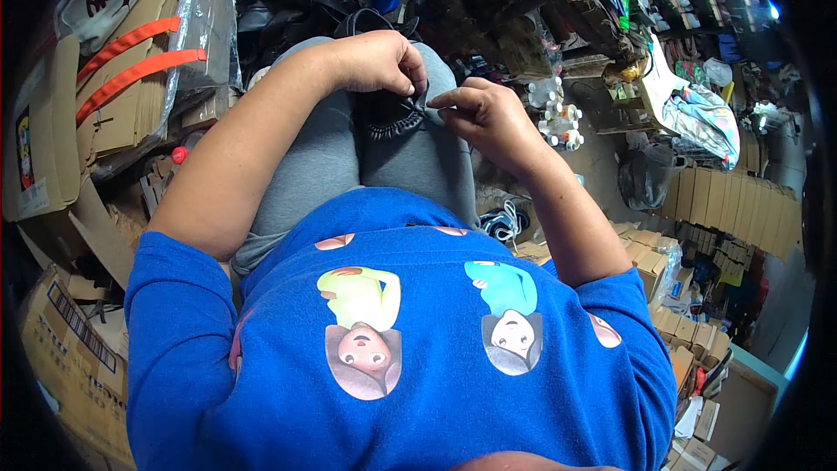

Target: Sewing or threading a decorative cord through the edge of a black sandal component.

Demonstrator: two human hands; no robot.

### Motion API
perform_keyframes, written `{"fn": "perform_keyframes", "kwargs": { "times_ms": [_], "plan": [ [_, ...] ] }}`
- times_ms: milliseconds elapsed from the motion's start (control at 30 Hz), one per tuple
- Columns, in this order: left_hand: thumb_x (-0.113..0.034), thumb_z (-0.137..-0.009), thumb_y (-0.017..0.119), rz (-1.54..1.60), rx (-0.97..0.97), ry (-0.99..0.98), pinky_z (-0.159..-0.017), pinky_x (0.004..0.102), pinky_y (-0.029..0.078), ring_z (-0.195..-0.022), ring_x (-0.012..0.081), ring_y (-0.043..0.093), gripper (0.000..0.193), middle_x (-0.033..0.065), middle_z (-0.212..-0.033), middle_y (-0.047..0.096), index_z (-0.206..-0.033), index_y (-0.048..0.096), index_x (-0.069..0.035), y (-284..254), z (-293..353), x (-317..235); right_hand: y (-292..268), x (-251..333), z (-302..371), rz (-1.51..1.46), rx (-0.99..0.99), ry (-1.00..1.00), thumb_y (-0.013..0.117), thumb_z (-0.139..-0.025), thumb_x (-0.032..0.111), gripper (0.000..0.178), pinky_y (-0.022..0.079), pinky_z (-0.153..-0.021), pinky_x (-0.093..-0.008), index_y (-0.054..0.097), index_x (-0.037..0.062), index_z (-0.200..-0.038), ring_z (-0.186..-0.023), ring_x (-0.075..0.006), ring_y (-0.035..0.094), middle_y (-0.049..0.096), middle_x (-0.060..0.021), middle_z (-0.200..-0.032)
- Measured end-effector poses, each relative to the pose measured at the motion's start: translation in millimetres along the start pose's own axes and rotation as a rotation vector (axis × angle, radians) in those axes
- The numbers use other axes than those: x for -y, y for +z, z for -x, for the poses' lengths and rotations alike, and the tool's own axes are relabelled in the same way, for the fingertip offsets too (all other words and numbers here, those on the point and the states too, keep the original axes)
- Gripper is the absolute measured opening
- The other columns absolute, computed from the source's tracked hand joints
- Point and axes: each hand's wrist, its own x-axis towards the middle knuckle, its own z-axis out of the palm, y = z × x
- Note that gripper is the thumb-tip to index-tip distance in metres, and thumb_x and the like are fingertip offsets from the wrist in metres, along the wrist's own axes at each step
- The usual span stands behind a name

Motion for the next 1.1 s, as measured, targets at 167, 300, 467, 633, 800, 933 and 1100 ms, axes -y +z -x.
{"fn": "perform_keyframes", "kwargs": {
  "times_ms": [167, 300, 467, 633, 800, 933, 1100],
  "plan": [
    [-0.003, -0.079, 0.064, -0.016, -0.01, 0.02, -0.081, 0.0293, 0.049, -0.083, 0.0147, 0.064, 0.016, 0.0074, -0.087, 0.07, -0.093, 0.068, 0.001, -0.6, -1.2, 1.6, -1.9, 3.6, -11.3, 0.239, 0.003, -0.198, 0.068, -0.078, 0.009, 0.019, 0.049, -0.063, -0.0323, 0.07, 0.0103, -0.096, -0.068, -0.0228, 0.061, 0.059, -0.0092, -0.077],
    [-0.004, -0.078, 0.065, -0.039, -0.087, 0.017, -0.08, 0.0288, 0.049, -0.085, 0.0159, 0.062, 0.015, 0.0063, -0.088, 0.067, -0.092, 0.07, -0.002, 6.0, 4.3, 4.3, -2.8, -11.1, -17.3, -0.014, 0.069, -0.073, 0.068, -0.074, 0.009, 0.021, 0.05, -0.074, -0.0359, 0.072, 0.012, -0.094, -0.079, -0.027, 0.061, 0.06, -0.0112, -0.085],
    [-0.005, -0.069, 0.073, -0.199, -0.132, 0.18, -0.082, 0.0289, 0.047, -0.092, 0.0192, 0.056, 0.024, 0.0039, -0.094, 0.054, -0.092, 0.073, -0.012, 5.3, 10.8, 7.6, -7.2, -31.6, -28.9, -0.258, 0.23, -0.053, 0.063, -0.078, -0.001, 0.023, 0.045, -0.079, -0.0273, 0.071, 0.009, -0.098, -0.085, -0.0146, 0.055, 0.054, -0.0026, -0.088],
    [-0.005, -0.066, 0.074, -0.21, -0.166, 0.172, -0.082, 0.0308, 0.047, -0.091, 0.0196, 0.057, 0.026, 0.0035, -0.095, 0.055, -0.091, 0.073, -0.011, 7.2, 8.0, 9.7, -6.1, -43.3, -38.6, -0.326, 0.306, -0.042, 0.064, -0.082, 0.002, 0.018, 0.044, -0.082, -0.0264, 0.071, 0.0086, -0.097, -0.089, -0.0128, 0.054, 0.054, -0.0008, -0.087],
    [-0.005, -0.064, 0.075, -0.235, -0.191, 0.154, -0.083, 0.0316, 0.046, -0.093, 0.0216, 0.057, 0.024, 0.0053, -0.094, 0.056, -0.087, 0.072, -0.009, 10.8, 10.3, 9.7, 17.3, -37.8, -29.8, -0.476, 0.159, 0.065, 0.071, -0.079, 0.006, 0.017, 0.046, -0.075, -0.027, 0.071, 0.0068, -0.096, -0.079, -0.0118, 0.056, 0.057, 0.0011, -0.08],
    [-0.001, -0.07, 0.066, -0.292, -0.417, 0.171, -0.085, 0.0323, 0.046, -0.095, 0.0233, 0.057, 0.024, 0.0097, -0.101, 0.054, -0.093, 0.068, -0.008, 19.8, 25.4, 11.5, 18.5, -26.4, -15.1, -0.217, -0.01, -0.029, 0.074, -0.075, 0.011, 0.02, 0.048, -0.068, -0.0289, 0.073, 0.0142, -0.095, -0.076, -0.0149, 0.059, 0.059, -0.0032, -0.078],
    [0.006, -0.076, 0.055, -0.296, -0.64, 0.23, -0.079, 0.0362, 0.048, -0.084, 0.0277, 0.06, 0.025, 0.014, -0.103, 0.054, -0.095, 0.067, -0.006, 28.6, 67.8, -6.3, 15.8, -22.2, 3.3, -0.107, -0.039, -0.13, 0.067, -0.076, 0.002, 0.031, 0.044, -0.064, -0.031, 0.071, 0.0166, -0.104, -0.069, -0.0195, 0.051, 0.048, -0.0052, -0.075]
  ]
}}
